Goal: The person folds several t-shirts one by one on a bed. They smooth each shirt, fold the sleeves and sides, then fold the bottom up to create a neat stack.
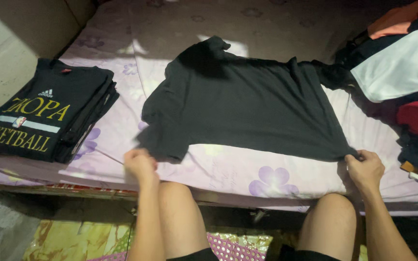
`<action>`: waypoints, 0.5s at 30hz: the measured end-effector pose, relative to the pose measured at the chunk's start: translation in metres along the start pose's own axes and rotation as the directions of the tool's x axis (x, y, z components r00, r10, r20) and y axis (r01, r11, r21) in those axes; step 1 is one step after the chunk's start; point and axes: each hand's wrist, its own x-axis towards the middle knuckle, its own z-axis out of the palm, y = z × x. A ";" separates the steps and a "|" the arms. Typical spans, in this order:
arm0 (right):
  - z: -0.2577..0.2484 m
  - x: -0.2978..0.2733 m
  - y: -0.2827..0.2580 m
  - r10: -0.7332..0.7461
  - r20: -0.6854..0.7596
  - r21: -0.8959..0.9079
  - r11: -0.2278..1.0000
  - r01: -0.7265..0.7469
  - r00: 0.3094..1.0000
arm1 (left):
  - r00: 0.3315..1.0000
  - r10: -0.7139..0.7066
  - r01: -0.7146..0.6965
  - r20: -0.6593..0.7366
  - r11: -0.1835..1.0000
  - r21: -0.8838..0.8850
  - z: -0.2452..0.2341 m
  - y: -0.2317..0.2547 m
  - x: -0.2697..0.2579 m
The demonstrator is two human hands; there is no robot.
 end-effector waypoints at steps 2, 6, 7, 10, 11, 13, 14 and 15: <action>-0.002 -0.001 0.002 -0.061 -0.019 -0.007 0.998 0.061 0.998 | 0.948 -0.318 0.294 -0.023 0.899 -0.325 -0.017 0.010 0.002; -0.002 -0.008 -0.017 0.032 0.067 0.019 0.999 -0.034 0.997 | 0.980 -0.200 0.200 -0.017 0.973 0.117 -0.018 0.046 -0.010; -0.002 -0.012 -0.024 -0.046 -0.002 -0.070 0.996 0.045 0.999 | 1.000 -0.026 0.022 0.007 0.939 0.344 -0.015 0.055 -0.013; -0.004 -0.024 -0.040 -0.196 -0.102 -0.278 0.947 0.161 0.975 | 0.984 0.078 -0.170 0.161 0.683 0.710 -0.008 0.070 -0.023; -0.007 -0.027 -0.043 -0.174 -0.087 -0.291 0.946 0.142 0.981 | 0.979 0.042 -0.184 0.199 0.600 0.779 -0.007 0.072 -0.025; -0.013 -0.027 -0.049 -0.054 -0.024 -0.263 0.964 0.046 0.998 | 0.978 -0.001 -0.171 0.209 0.569 0.805 -0.005 0.074 -0.023; -0.015 -0.027 -0.051 0.041 0.032 -0.228 0.973 -0.033 0.999 | 0.977 -0.023 -0.166 0.214 0.551 0.818 -0.005 0.072 -0.022; -0.018 -0.025 -0.052 0.134 0.092 -0.196 0.974 -0.114 0.987 | 0.979 -0.027 -0.151 0.200 0.559 0.816 -0.005 0.070 -0.021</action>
